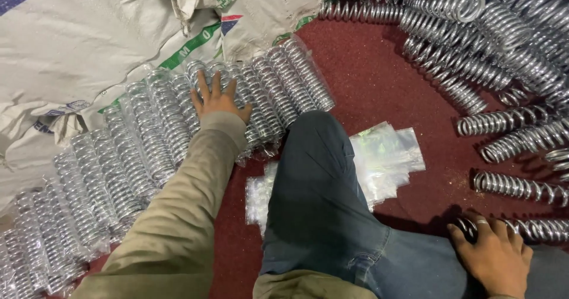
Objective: Manually packaging individual metal springs into small plastic bags.
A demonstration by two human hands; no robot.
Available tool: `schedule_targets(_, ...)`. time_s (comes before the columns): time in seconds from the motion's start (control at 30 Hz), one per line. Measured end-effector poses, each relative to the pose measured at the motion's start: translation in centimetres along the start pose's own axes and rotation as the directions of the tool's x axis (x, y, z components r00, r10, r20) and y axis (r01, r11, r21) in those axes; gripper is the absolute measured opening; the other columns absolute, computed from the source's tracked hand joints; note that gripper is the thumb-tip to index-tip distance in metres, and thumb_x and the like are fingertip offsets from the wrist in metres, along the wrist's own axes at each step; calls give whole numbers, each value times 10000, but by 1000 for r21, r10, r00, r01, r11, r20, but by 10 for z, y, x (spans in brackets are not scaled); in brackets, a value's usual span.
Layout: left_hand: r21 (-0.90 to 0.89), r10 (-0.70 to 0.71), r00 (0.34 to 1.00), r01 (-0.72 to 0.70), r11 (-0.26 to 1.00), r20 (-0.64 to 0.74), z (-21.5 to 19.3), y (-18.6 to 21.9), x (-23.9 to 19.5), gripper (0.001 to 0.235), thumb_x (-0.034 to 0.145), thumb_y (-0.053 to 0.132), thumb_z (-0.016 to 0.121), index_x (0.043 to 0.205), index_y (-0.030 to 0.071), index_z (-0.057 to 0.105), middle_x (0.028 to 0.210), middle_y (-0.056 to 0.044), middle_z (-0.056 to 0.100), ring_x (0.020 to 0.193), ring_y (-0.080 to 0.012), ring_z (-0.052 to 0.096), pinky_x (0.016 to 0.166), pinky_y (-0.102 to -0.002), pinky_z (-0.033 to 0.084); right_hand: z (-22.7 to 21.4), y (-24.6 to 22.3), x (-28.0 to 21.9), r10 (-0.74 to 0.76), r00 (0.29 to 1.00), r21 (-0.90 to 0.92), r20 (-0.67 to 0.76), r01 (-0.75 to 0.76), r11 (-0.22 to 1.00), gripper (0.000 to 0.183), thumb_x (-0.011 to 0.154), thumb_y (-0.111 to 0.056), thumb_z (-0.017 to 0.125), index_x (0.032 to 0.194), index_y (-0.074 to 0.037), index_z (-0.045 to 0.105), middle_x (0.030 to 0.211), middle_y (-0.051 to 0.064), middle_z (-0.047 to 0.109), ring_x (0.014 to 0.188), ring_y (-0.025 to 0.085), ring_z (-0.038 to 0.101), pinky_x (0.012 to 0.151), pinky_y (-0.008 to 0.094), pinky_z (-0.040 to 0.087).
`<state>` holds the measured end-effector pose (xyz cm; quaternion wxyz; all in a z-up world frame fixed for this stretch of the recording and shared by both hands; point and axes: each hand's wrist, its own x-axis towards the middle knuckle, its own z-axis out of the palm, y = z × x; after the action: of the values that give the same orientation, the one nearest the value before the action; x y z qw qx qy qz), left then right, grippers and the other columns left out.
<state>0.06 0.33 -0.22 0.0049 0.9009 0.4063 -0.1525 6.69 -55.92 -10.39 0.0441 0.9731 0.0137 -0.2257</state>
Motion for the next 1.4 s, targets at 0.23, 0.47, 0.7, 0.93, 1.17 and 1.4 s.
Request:
schedule_targets(0.23,-18,25,999,-26,1000,-47,10,0,4,788,906,609,529,1590,265,342,1737,-83,104,1559,-365,-168,1232,-636,-69,4,6,-1,-37,999,17,-30,38,999,735,838,-752,501,1475,-391,558,1508,94,587,1374,439,536,1142,577,340)
schedule_targets(0.47,34,22,997,-19,999,-68,18,3,9,790,887,611,531,1579,266,364,1738,-106,118,1558,-381,-169,1218,-659,-69,0,7,-2,-42,999,37,-3,42,998,721,857,-755,467,1459,-370,568,1527,64,573,1399,410,508,1154,551,327)
schedule_targets(0.7,71,6,999,-3,997,-35,15,11,9,799,904,633,514,1594,271,332,1743,-108,83,1563,-389,-157,1214,-673,-69,-9,3,-7,-37,999,70,9,36,997,712,859,-745,473,1458,-374,576,1508,69,592,1409,388,507,1161,526,322)
schedule_targets(0.93,189,10,1000,-6,982,-17,24,20,14,682,951,637,406,1570,364,313,1741,-126,-34,1564,-428,-144,1173,-745,-57,-14,1,-9,-33,999,74,31,30,997,707,869,-742,465,1466,-376,562,1511,57,582,1409,383,493,1149,532,325)
schedule_targets(1.17,453,78,957,-203,868,280,5,53,7,1083,829,325,699,1641,415,-12,1761,-56,-142,1584,-443,-186,1053,-875,-105,-21,-1,-12,-52,998,128,39,47,991,676,876,-704,480,1455,-367,568,1521,82,557,1403,416,476,1147,551,311)
schedule_targets(1.4,565,33,935,-242,789,354,14,70,12,1183,877,388,754,1651,279,-133,1738,-171,-198,1568,-495,-173,1061,-883,-42,-19,2,-11,-59,997,126,40,53,991,680,890,-717,453,1452,-353,566,1507,78,565,1398,411,468,1138,554,327)
